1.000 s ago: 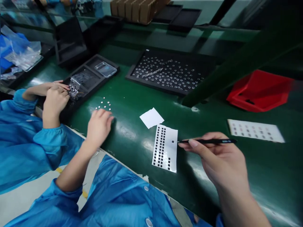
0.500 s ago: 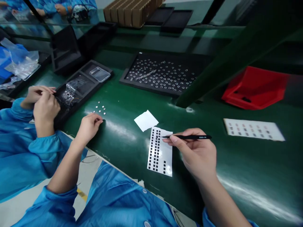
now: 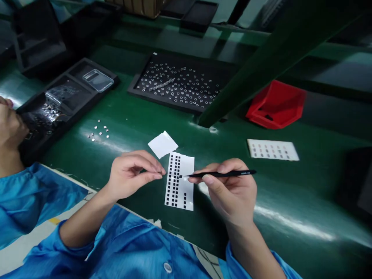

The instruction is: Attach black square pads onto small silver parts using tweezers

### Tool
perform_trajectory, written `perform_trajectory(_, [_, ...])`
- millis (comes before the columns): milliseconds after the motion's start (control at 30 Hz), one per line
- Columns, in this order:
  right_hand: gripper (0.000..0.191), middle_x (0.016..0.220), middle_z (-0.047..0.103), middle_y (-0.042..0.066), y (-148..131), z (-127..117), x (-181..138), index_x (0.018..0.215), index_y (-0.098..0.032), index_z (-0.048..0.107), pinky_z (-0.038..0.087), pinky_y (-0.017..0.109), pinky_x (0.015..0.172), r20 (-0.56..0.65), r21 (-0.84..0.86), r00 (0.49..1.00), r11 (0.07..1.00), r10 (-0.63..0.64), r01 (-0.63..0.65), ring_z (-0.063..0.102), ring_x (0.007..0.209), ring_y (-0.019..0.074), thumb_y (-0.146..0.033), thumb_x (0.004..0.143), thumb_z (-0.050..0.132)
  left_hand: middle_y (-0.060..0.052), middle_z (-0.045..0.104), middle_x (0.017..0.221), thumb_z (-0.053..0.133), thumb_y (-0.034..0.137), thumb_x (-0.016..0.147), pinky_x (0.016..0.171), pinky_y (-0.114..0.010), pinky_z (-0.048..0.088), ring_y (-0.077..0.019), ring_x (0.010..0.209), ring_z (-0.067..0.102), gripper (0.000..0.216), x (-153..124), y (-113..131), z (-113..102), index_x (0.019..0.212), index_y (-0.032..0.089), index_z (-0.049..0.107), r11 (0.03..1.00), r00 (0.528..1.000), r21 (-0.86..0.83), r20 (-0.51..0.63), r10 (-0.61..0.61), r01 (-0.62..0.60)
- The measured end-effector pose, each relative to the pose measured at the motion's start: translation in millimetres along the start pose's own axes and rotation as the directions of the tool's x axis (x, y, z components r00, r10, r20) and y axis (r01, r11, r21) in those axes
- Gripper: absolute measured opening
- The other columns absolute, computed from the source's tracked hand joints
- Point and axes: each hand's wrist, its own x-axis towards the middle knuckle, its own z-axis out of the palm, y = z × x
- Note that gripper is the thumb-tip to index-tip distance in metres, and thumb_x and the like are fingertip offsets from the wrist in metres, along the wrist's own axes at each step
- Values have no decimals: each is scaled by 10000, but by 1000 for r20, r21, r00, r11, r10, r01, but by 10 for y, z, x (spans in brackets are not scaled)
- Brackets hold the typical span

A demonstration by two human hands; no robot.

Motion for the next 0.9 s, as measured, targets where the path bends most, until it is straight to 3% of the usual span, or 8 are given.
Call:
perform_trajectory(100, [396, 846, 853, -6, -46, 6, -22, 922, -279, 571, 726, 365, 652, 4, -4, 1000, 1000, -4, 4, 837, 655, 236, -336, 850, 956, -36, 823, 878, 899, 283, 881, 695, -394, 715, -214, 778, 813, 162, 24, -40, 57, 806, 244, 761, 999, 999, -35, 31, -36, 37])
perform_trajectory(200, [380, 858, 857, -1, -18, 19, -15, 939, -278, 584, 718, 329, 657, -24, -10, 1000, 1000, -11, 11, 848, 683, 233, -325, 859, 952, -43, 840, 871, 937, 309, 839, 703, -358, 715, -205, 779, 815, 160, 67, -157, 191, 800, 236, 800, 977, 983, -116, -18, -181, 177])
perform_trajectory(333, [382, 873, 863, 10, 130, 20, 55, 977, -270, 583, 709, 283, 684, -135, -28, 991, 1000, -13, 9, 862, 732, 231, -319, 870, 947, -54, 837, 813, 952, 366, 812, 721, -322, 716, -193, 734, 810, 201, 121, -308, 351, 901, 208, 865, 864, 882, -244, -63, -468, 441])
perform_trajectory(433, [399, 854, 859, 1, 249, 23, 101, 980, -265, 584, 707, 269, 674, -179, -30, 984, 999, -22, 17, 864, 735, 234, -315, 855, 960, -63, 848, 856, 954, 309, 798, 781, -309, 718, -194, 772, 826, 209, 140, -339, 378, 938, 178, 871, 770, 803, -313, -35, -595, 556])
perform_trajectory(667, [366, 864, 829, -38, 371, 60, 92, 995, -273, 610, 700, 240, 684, -191, -45, 980, 997, 57, -66, 863, 774, 203, -286, 859, 949, -64, 846, 873, 898, 264, 850, 846, -322, 713, -218, 856, 848, 161, 155, -353, 393, 956, 152, 852, 667, 748, -422, 38, -663, 614])
perform_trajectory(900, [373, 896, 804, -46, 404, 28, 89, 1030, -289, 589, 724, 294, 700, -158, -86, 987, 995, 38, -52, 858, 909, 225, -300, 880, 931, -53, 838, 890, 828, 196, 909, 915, -344, 706, -218, 861, 852, 57, 196, -340, 414, 919, 140, 832, 561, 693, -511, 98, -715, 651])
